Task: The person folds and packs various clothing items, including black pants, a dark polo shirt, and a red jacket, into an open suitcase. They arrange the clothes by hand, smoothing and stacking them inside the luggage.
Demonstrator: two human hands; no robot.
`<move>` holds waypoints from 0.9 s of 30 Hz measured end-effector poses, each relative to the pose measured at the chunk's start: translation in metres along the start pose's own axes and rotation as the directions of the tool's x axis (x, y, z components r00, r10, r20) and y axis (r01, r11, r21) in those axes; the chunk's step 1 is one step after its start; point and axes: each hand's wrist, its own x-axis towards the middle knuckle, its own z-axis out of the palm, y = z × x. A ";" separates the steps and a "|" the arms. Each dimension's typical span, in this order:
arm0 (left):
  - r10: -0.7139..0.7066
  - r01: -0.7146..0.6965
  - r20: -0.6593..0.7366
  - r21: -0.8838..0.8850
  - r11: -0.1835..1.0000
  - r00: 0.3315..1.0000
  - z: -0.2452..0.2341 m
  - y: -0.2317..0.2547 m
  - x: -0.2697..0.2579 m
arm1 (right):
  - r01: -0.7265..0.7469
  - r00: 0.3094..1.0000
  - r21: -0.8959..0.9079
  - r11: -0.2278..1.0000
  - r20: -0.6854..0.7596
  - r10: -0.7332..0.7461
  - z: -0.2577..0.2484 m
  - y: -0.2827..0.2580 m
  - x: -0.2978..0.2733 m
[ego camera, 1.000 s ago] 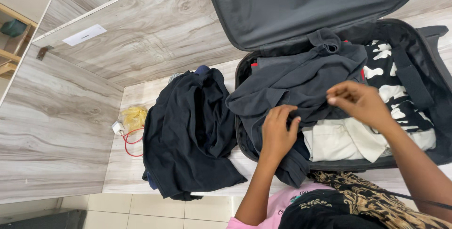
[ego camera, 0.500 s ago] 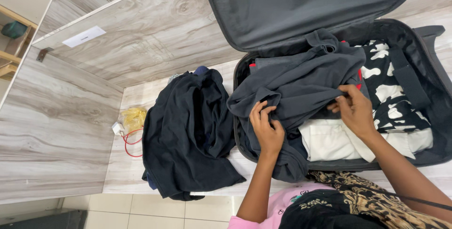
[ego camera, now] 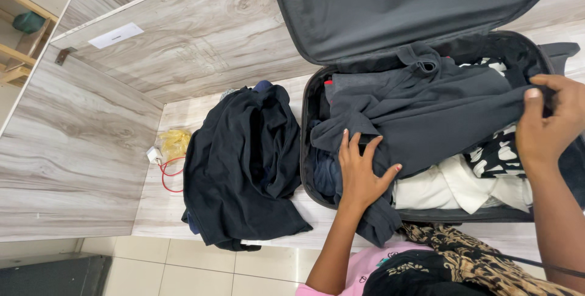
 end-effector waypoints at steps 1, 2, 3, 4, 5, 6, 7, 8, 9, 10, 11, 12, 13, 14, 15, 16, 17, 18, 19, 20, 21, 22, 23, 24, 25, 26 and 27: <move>-0.022 0.020 0.058 0.042 0.999 0.998 0.008 0.000 -0.002 | 0.121 0.993 -0.190 0.974 0.019 -0.119 0.000 -0.002 -0.002; -0.066 0.066 0.081 0.010 0.998 0.994 0.015 -0.002 -0.003 | 0.238 0.971 -0.367 0.899 0.059 -0.233 0.003 -0.001 -0.006; -0.110 0.113 0.106 -0.021 0.993 0.988 0.021 -0.007 -0.005 | 0.345 0.935 -0.522 0.780 0.121 -0.332 0.006 0.002 -0.012; -0.152 0.160 0.133 -0.052 0.986 0.979 0.027 -0.013 -0.005 | 0.327 0.944 -0.497 0.804 0.124 -0.307 0.010 0.007 -0.024; -0.186 0.199 0.115 -0.113 0.973 0.976 0.032 -0.020 -0.005 | 0.308 0.951 -0.472 0.826 0.129 -0.281 0.015 0.011 -0.038; -0.226 0.241 0.103 -0.174 0.955 0.969 0.036 -0.026 -0.008 | 0.307 0.952 -0.455 0.836 0.134 -0.277 0.016 0.019 -0.044; -0.266 0.281 0.094 -0.235 0.930 0.959 0.041 -0.031 -0.011 | 0.306 0.952 -0.438 0.846 0.139 -0.273 0.017 0.026 -0.050; -0.288 0.293 0.059 -0.298 0.909 0.956 0.044 -0.037 -0.014 | 0.318 0.948 -0.431 0.844 0.132 -0.290 0.017 0.032 -0.054; -0.313 0.301 0.027 -0.361 0.883 0.949 0.046 -0.043 -0.018 | 0.335 0.942 -0.415 0.846 0.145 -0.301 0.017 0.036 -0.058; -0.334 0.301 -0.005 -0.424 0.854 0.943 0.049 -0.049 -0.018 | 0.351 0.936 -0.401 0.846 0.154 -0.316 0.018 0.039 -0.060; -0.361 0.309 -0.022 -0.468 0.828 0.932 0.051 -0.055 -0.017 | 0.370 0.928 -0.375 0.850 0.182 -0.324 0.018 0.040 -0.060; -0.390 0.317 -0.039 -0.512 0.798 0.920 0.052 -0.060 -0.017 | 0.390 0.919 -0.348 0.853 0.211 -0.334 0.018 0.040 -0.062; -0.421 0.323 -0.053 -0.556 0.766 0.906 0.052 -0.063 -0.017 | 0.387 0.911 -0.322 0.864 0.280 -0.303 0.018 0.039 -0.065; -0.456 0.344 -0.041 -0.598 0.724 0.889 0.053 -0.065 -0.018 | 0.384 0.894 -0.292 0.876 0.353 -0.275 0.020 0.037 -0.066; -0.491 0.363 -0.027 -0.638 0.680 0.871 0.052 -0.064 -0.019 | 0.379 0.871 -0.262 0.887 0.424 -0.248 0.021 0.034 -0.068; -0.525 0.379 -0.015 -0.674 0.634 0.851 0.051 -0.064 -0.019 | 0.425 0.819 -0.235 0.874 0.512 -0.260 0.024 0.030 -0.069; -0.532 0.387 -0.016 -0.667 0.637 0.847 0.049 -0.062 -0.019 | 0.467 0.757 -0.204 0.861 0.595 -0.270 0.027 0.026 -0.070; -0.538 0.396 -0.016 -0.659 0.639 0.843 0.047 -0.060 -0.018 | 0.503 0.689 -0.171 0.847 0.671 -0.274 0.030 0.022 -0.071; -0.545 0.404 -0.017 -0.651 0.642 0.838 0.045 -0.058 -0.018 | 0.525 0.657 -0.143 0.839 0.695 -0.292 0.033 0.017 -0.073; -0.563 0.431 0.013 -0.659 0.616 0.826 0.041 -0.056 -0.017 | 0.545 0.623 -0.116 0.830 0.718 -0.310 0.035 0.012 -0.076; -0.581 0.457 0.043 -0.666 0.590 0.813 0.039 -0.054 -0.017 | 0.564 0.589 -0.087 0.821 0.739 -0.326 0.037 0.008 -0.078; -0.596 0.481 0.074 -0.673 0.562 0.799 0.038 -0.052 -0.016 | 0.597 0.587 -0.081 0.798 0.723 -0.365 0.038 0.006 -0.078; -0.567 0.443 0.034 -0.663 0.604 0.823 0.036 -0.051 -0.014 | 0.628 0.583 -0.077 0.774 0.705 -0.403 0.040 0.003 -0.078; -0.537 0.405 -0.004 -0.652 0.641 0.844 0.035 -0.051 -0.014 | 0.659 0.576 -0.075 0.748 0.690 -0.438 0.039 0.002 -0.078; -0.505 0.366 -0.041 -0.639 0.676 0.862 0.035 -0.051 -0.014 | 0.666 0.589 -0.091 0.740 0.672 -0.448 0.039 0.001 -0.078; -0.509 0.349 -0.079 -0.640 0.685 0.857 0.036 -0.051 -0.015 | 0.672 0.600 -0.107 0.732 0.659 -0.455 0.038 0.000 -0.078; -0.513 0.331 -0.116 -0.639 0.694 0.850 0.038 -0.052 -0.015 | 0.678 0.609 -0.122 0.725 0.645 -0.462 0.037 0.000 -0.079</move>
